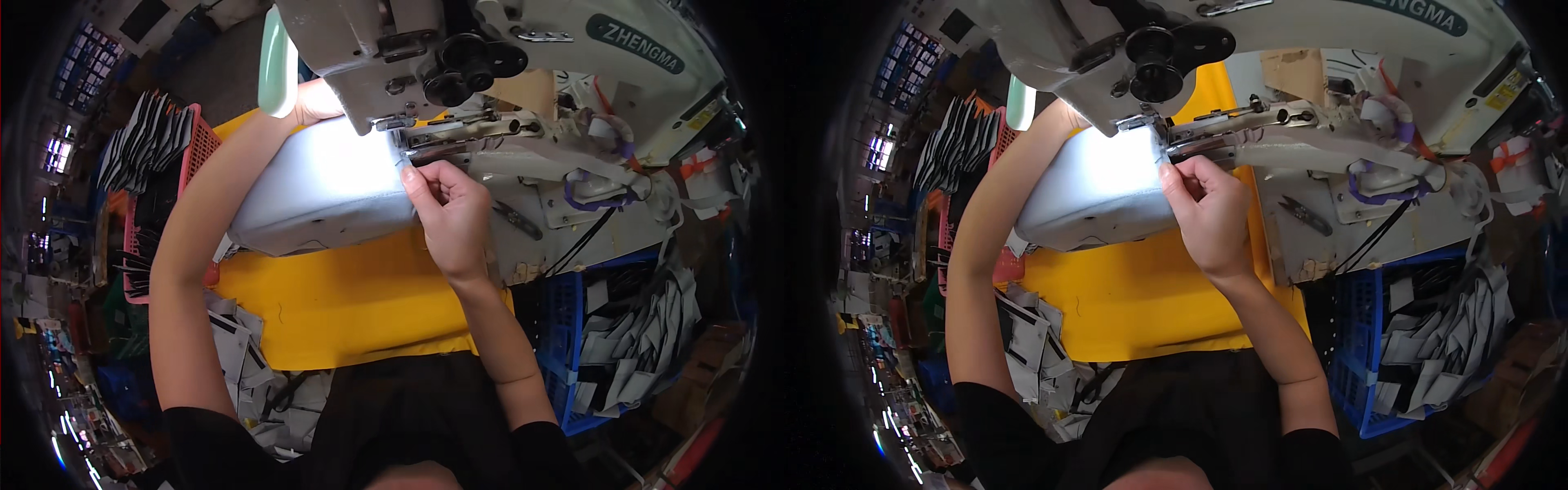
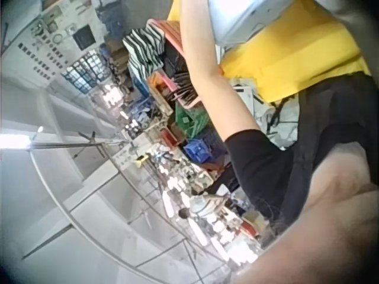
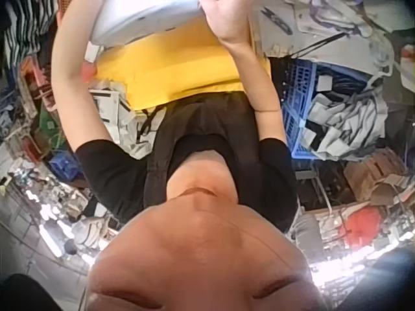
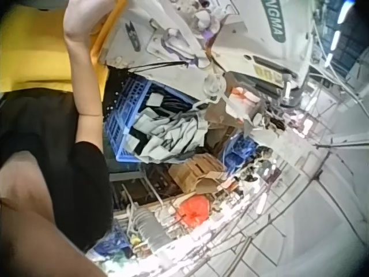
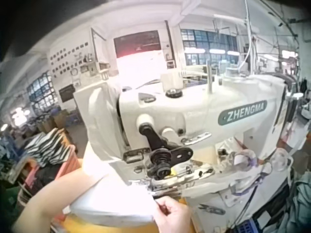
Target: Sewing and trimming leather components for a small bag or case using an industrial sewing machine.
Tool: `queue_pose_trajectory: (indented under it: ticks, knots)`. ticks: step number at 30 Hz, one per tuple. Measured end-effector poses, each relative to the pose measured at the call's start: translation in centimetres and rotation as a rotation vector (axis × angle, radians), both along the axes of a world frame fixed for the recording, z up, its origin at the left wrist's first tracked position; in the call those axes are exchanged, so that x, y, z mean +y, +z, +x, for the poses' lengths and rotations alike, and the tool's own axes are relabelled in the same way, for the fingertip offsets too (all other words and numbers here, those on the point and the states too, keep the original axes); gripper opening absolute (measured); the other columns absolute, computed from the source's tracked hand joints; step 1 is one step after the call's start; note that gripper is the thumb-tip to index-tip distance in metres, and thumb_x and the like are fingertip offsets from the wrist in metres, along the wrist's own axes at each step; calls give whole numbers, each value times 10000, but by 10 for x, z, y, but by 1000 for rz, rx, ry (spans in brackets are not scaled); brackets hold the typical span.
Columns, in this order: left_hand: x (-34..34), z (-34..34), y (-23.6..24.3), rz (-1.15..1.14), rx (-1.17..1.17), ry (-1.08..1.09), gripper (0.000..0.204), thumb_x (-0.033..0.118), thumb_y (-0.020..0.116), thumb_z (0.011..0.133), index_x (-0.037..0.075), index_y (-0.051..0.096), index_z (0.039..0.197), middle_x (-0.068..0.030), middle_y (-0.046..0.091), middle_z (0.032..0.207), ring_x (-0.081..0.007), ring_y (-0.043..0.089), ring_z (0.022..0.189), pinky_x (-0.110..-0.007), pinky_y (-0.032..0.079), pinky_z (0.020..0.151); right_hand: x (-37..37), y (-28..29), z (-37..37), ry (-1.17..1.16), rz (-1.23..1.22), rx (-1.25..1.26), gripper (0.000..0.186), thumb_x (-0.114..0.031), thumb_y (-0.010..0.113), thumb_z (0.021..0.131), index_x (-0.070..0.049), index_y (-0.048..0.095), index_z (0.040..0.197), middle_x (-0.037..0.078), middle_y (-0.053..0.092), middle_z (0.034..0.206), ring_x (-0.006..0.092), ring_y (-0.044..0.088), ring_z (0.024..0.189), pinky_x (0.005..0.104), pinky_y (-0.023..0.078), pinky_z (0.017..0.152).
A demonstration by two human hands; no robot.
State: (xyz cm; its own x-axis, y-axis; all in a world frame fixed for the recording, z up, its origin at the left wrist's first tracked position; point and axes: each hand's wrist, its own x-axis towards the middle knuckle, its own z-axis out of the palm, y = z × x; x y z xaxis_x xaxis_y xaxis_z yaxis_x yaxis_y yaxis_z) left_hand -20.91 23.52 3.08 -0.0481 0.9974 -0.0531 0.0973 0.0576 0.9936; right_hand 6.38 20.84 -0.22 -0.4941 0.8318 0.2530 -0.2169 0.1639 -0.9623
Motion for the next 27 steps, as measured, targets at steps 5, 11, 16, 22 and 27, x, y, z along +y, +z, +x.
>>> queue_pose_trajectory:
  ticks: [5,11,16,22,27]
  knots:
    - [-47,11,3,164,682,194,399,117,644,895,46,600,1286,-94,667,1203,-237,626,1100,-340,469,1004,1,-3,5,-11,72,-33,131,-72,645,930,27,688,855,-24,579,676,63,435,551,208,349,511]
    - [-203,62,-44,-3,523,1129,376,284,610,981,-5,567,1218,-107,583,1052,-211,560,935,-328,465,890,20,-24,32,65,254,-252,90,-55,641,932,19,690,948,-4,636,730,77,499,587,221,399,549]
    - [-242,76,-57,-12,411,878,346,304,601,984,-9,587,1130,-48,564,903,-128,474,765,-256,414,724,8,-53,24,-219,314,-49,95,-49,631,941,11,671,1005,16,674,782,92,543,591,237,428,557]
    - [-210,59,1,176,839,940,335,280,599,994,-47,630,1061,-67,628,866,-122,480,739,-249,408,667,10,-95,17,-93,-1,-49,77,-45,623,945,9,642,997,40,680,808,119,581,613,246,476,592]
    - [-204,55,44,76,936,899,337,274,601,995,-58,647,1034,-56,638,846,-118,482,720,-239,411,653,35,-145,-82,-72,45,117,147,-84,630,925,5,635,1042,99,682,908,199,624,792,306,510,734]
